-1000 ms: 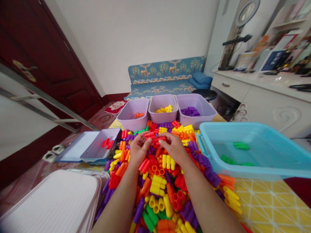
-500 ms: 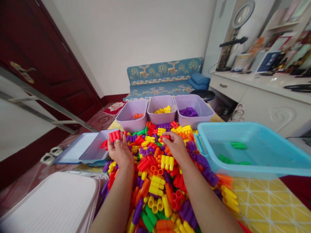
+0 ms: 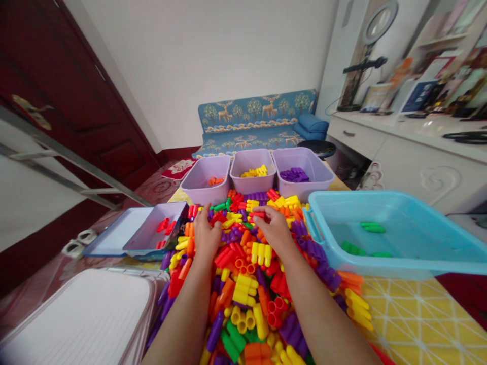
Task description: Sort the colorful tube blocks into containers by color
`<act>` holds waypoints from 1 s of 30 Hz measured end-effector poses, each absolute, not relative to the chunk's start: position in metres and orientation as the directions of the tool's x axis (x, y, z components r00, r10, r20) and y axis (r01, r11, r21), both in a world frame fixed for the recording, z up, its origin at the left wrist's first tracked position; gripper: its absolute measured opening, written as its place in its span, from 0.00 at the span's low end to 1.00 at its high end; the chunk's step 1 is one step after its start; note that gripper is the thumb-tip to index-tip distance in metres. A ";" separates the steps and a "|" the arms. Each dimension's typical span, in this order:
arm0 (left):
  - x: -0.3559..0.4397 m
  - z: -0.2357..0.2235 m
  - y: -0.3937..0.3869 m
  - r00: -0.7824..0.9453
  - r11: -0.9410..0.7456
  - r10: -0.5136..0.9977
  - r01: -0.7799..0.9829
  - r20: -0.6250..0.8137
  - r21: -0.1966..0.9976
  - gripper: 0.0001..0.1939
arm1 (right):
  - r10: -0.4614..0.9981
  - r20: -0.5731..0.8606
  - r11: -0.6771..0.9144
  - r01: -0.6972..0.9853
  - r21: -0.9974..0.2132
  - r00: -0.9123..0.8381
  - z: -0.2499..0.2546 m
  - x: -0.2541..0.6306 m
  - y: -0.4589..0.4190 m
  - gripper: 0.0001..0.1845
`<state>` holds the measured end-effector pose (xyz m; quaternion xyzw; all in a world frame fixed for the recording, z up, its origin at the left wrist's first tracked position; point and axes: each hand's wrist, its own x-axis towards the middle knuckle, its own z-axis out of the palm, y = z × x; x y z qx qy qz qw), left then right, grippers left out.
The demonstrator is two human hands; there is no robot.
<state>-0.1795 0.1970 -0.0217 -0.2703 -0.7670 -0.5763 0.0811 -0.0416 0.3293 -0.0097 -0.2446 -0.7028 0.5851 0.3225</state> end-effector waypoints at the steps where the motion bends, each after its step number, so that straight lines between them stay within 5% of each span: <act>1: -0.179 -0.022 0.197 -0.826 0.233 0.374 0.525 0.422 0.819 0.27 | 0.711 0.176 0.210 -0.033 -0.977 -0.681 -0.009 -0.042 0.329 0.15; 7: -0.177 -0.021 0.198 -0.763 0.251 0.517 0.569 0.389 0.783 0.23 | 0.596 0.177 0.316 0.027 -0.948 -0.783 -0.012 -0.043 0.323 0.27; 11: -0.174 -0.019 0.203 -0.730 0.104 0.547 0.545 0.410 0.832 0.20 | 0.548 0.152 0.412 0.107 -0.905 -0.822 -0.012 -0.041 0.318 0.36; 15: -0.167 -0.016 0.207 -0.750 -0.089 0.569 0.352 0.337 0.932 0.16 | 0.506 0.201 0.409 0.029 -0.912 -0.839 -0.008 -0.041 0.318 0.32; 20: -0.162 -0.013 0.208 -0.748 -0.206 0.647 0.013 0.146 0.978 0.25 | 0.563 0.215 0.292 -0.051 -0.955 -0.798 -0.004 -0.042 0.321 0.19; 30: -0.157 -0.005 0.208 -0.782 -0.352 0.608 -0.108 0.139 0.930 0.21 | 0.750 0.250 0.209 -0.139 -0.968 -0.612 0.004 -0.038 0.324 0.13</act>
